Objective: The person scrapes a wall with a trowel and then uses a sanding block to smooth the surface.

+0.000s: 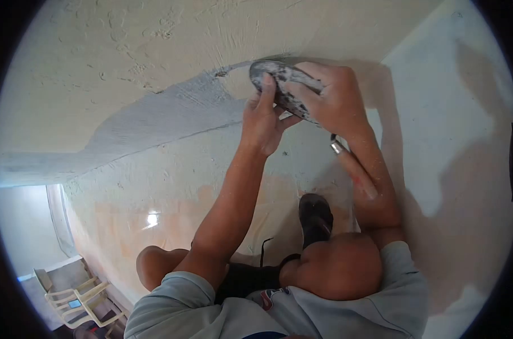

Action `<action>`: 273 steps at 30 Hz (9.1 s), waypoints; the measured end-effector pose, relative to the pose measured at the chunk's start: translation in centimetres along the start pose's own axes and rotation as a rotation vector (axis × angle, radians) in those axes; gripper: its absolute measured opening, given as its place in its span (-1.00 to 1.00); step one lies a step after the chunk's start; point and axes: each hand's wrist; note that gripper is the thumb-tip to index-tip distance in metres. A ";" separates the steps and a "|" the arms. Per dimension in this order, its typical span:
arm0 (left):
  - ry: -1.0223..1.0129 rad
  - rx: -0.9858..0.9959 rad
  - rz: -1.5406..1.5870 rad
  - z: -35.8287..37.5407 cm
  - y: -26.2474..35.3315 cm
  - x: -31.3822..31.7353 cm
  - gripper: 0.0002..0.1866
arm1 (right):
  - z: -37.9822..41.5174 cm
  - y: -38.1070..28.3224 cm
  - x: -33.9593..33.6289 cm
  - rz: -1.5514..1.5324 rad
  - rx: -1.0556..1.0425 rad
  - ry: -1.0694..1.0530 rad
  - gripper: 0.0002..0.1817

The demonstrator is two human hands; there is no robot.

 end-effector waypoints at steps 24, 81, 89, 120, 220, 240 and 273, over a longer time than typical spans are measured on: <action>-0.101 -0.101 -0.045 -0.8 -1.5 4.2 -0.41 | 3.2 -0.5 -4.5 -0.192 0.251 0.072 -0.77; 0.152 0.036 -0.169 2.3 1.5 -5.3 -0.42 | -1.2 -2.1 5.5 -0.080 0.001 0.017 -0.78; -0.104 -0.095 -0.143 -0.7 -1.0 3.2 -0.37 | 3.4 -1.2 -3.6 -0.137 0.197 0.151 -0.84; 0.208 0.247 -0.023 3.7 3.2 -9.7 -0.46 | -5.6 -3.6 11.2 0.065 -0.216 -0.070 -0.74; 0.094 0.082 -0.105 -0.1 -2.5 -3.1 -0.55 | 1.4 -0.5 1.3 -0.202 0.130 0.143 -0.77; 0.105 0.212 0.028 1.9 -1.0 -10.0 -0.49 | -2.3 -2.7 8.0 -0.045 -0.011 -0.053 -0.74; -0.070 0.009 -0.086 -0.2 -3.0 3.7 -0.54 | 4.8 -0.7 -4.5 -0.306 0.279 0.163 -0.78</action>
Point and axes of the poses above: each hand's wrist, its own z-axis away from the middle knuckle, its own x-axis out of the palm, y = z × x, and after that the axes turned 12 degrees about -y, right-handed
